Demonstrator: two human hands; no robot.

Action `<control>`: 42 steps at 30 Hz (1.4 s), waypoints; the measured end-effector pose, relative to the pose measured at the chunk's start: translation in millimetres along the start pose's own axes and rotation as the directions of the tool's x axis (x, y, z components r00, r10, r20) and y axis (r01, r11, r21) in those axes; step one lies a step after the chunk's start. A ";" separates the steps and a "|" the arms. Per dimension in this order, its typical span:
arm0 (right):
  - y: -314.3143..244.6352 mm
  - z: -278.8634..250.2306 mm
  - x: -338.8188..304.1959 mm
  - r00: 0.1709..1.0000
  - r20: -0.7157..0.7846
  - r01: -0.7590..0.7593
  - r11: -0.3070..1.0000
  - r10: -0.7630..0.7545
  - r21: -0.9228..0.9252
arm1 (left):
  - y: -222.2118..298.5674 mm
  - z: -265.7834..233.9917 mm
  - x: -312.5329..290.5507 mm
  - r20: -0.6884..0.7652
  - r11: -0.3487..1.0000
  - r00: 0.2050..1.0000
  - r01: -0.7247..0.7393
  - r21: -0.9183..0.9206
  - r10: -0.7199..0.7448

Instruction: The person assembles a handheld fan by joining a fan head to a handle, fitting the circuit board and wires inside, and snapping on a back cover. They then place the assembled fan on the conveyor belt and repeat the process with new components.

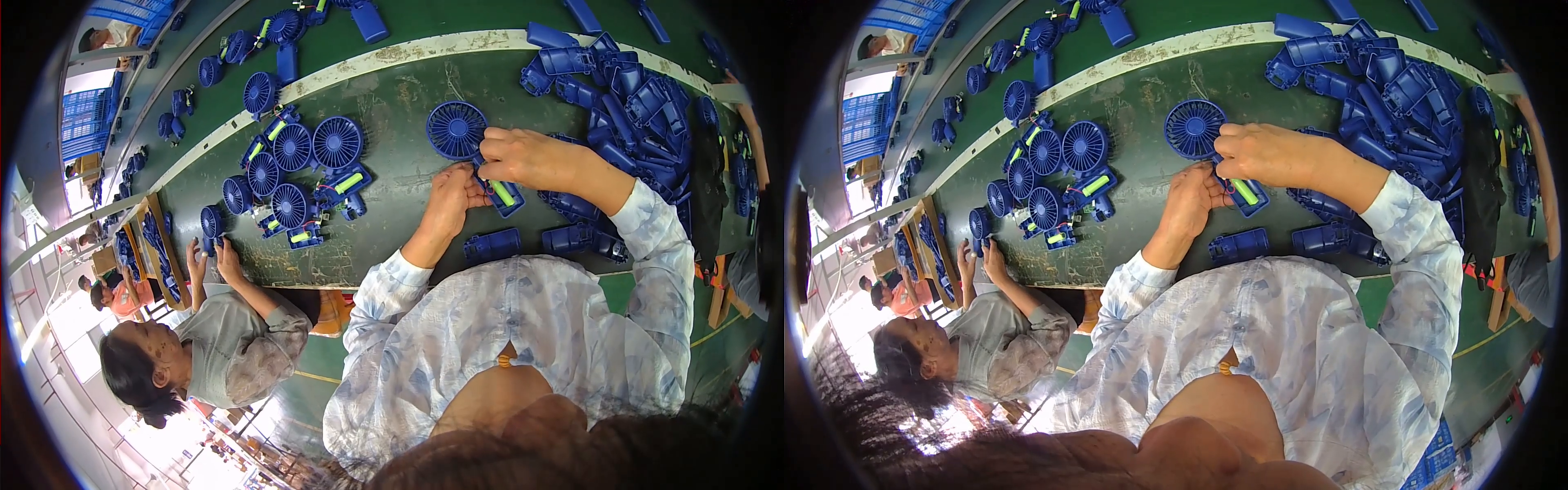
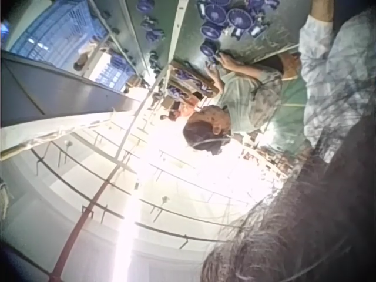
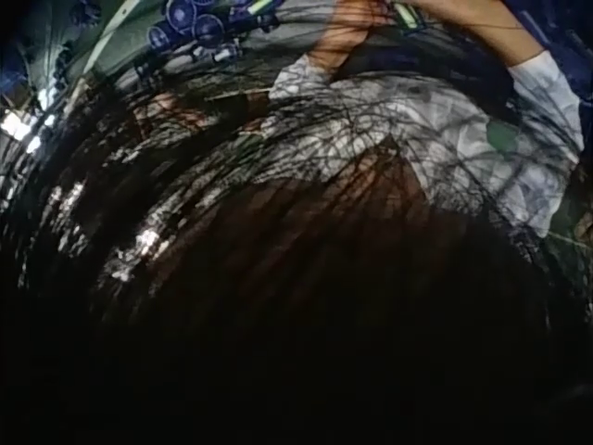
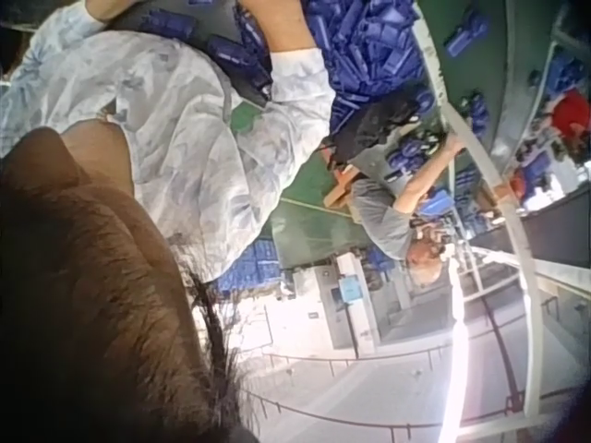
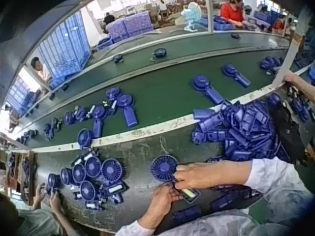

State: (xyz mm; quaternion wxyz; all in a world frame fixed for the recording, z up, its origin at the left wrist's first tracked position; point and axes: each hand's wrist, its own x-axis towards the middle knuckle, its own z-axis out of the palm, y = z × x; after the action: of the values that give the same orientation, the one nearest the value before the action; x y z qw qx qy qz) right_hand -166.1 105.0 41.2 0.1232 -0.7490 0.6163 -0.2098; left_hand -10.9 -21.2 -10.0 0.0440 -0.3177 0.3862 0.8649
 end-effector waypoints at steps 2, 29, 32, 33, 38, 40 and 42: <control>-1.2 0.1 2.1 1.000 0.003 0.031 0.999 -0.031 -0.035 | 0.1 0.6 0.0 0.019 1.000 1.000 0.001 -0.003 -0.001; 7.2 36.3 -10.4 0.948 -0.214 -0.192 0.959 0.236 0.206 | -9.8 0.1 -3.0 0.001 0.995 1.000 0.005 0.096 -0.006; 4.6 32.6 -11.2 0.961 -0.212 -0.158 0.981 0.180 0.114 | -5.5 6.8 -7.3 0.003 0.999 1.000 0.004 0.039 -0.004; 5.0 31.9 -11.5 0.960 -0.215 -0.165 0.983 0.180 0.085 | -6.0 6.0 -5.5 -0.001 0.999 1.000 0.007 0.035 -0.007; 7.5 38.7 -11.2 0.951 -0.241 -0.170 0.978 0.194 0.119 | -2.8 7.5 -3.7 -0.004 0.998 1.000 -0.024 -0.051 0.023; 7.2 43.3 -11.1 0.949 -0.246 -0.169 0.976 0.198 0.136 | -4.1 7.4 -3.5 -0.023 0.997 1.000 -0.014 -0.073 0.012; 5.8 44.8 -10.9 0.946 -0.251 -0.170 0.973 0.205 0.154 | -7.9 5.1 -3.1 -0.007 0.997 0.998 -0.066 -0.026 0.066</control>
State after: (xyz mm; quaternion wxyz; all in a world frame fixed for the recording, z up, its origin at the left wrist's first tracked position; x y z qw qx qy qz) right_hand -151.9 111.1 -2.7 0.1078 -0.6426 0.6805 -0.3352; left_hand -8.5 -11.6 -10.6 0.0102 -0.3079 0.3851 0.8699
